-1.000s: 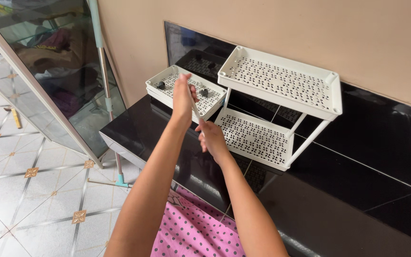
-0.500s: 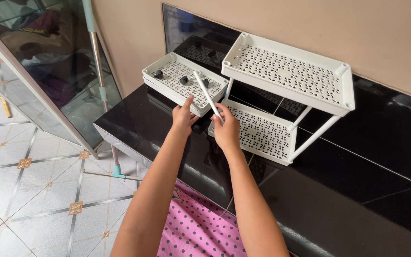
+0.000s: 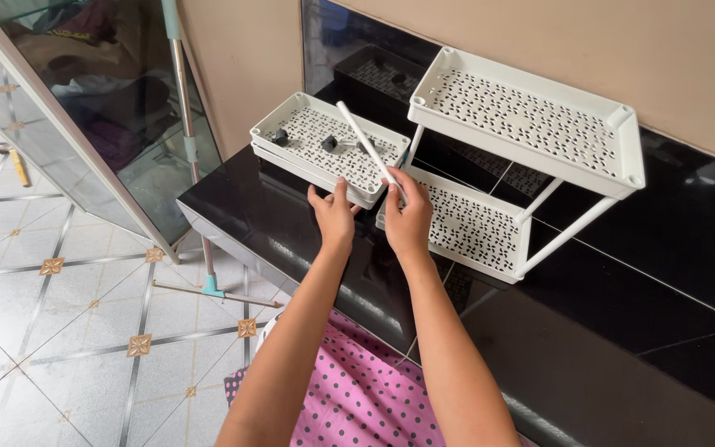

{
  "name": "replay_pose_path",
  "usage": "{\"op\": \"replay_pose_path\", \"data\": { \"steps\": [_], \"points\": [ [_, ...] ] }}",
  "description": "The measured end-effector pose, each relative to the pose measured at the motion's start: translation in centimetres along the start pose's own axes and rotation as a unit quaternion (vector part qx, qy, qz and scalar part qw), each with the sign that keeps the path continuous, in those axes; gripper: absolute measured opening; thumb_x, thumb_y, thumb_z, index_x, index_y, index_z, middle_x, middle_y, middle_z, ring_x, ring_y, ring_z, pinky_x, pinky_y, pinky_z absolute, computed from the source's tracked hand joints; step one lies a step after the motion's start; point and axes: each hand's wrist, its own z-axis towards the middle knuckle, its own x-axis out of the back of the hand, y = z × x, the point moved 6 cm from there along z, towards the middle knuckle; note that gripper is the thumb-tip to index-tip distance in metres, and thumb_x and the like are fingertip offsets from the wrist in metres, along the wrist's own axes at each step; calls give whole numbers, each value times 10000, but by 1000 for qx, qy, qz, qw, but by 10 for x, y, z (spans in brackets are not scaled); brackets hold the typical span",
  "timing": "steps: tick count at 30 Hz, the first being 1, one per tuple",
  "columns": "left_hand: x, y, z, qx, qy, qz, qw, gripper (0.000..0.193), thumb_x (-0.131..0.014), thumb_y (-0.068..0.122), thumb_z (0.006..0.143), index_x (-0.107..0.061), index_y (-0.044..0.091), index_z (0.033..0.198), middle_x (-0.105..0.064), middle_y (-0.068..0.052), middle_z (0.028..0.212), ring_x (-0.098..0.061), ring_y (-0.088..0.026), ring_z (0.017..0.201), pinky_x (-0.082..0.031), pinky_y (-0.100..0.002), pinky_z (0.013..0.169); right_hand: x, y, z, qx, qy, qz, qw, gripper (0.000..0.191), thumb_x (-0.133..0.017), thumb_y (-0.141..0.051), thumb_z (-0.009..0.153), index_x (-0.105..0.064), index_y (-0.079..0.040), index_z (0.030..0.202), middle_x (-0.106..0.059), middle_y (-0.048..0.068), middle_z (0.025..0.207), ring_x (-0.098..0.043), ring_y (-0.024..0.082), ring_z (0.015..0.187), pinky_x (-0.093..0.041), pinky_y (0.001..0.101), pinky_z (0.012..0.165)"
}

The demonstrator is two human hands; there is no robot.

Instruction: The person takes apart a small white plastic storage shelf on a black tiled counter, lifting off the perforated trays, pulling out the white support poles, and setting small black fittings aside in a tray. They stack the removed trays together as the shelf comes apart.

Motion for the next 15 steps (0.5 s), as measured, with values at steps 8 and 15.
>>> {"op": "replay_pose_path", "data": {
  "steps": [8, 15],
  "points": [
    [-4, 4, -13, -94, -11, 108, 990, 871, -627, 247, 1004, -48, 28, 1615, -597, -183, 1159, -709, -236, 896, -612, -341, 711, -27, -31, 24, 42, -87, -153, 984, 267, -592, -135, 1025, -726, -131, 1255, -768, 22, 1127, -648, 248, 1066, -440, 412, 1054],
    [-3, 5, -9, -100, -29, 95, 990, 855, -580, 186, 1009, -20, 37, 1638, -627, -160, 1111, -665, -184, 900, -633, -332, 726, -32, -38, 54, 92, -124, -178, 972, 300, -647, -196, 996, -728, -152, 1282, -597, 77, 1431, -586, 288, 1232, -407, 440, 1076]
  ]
}}
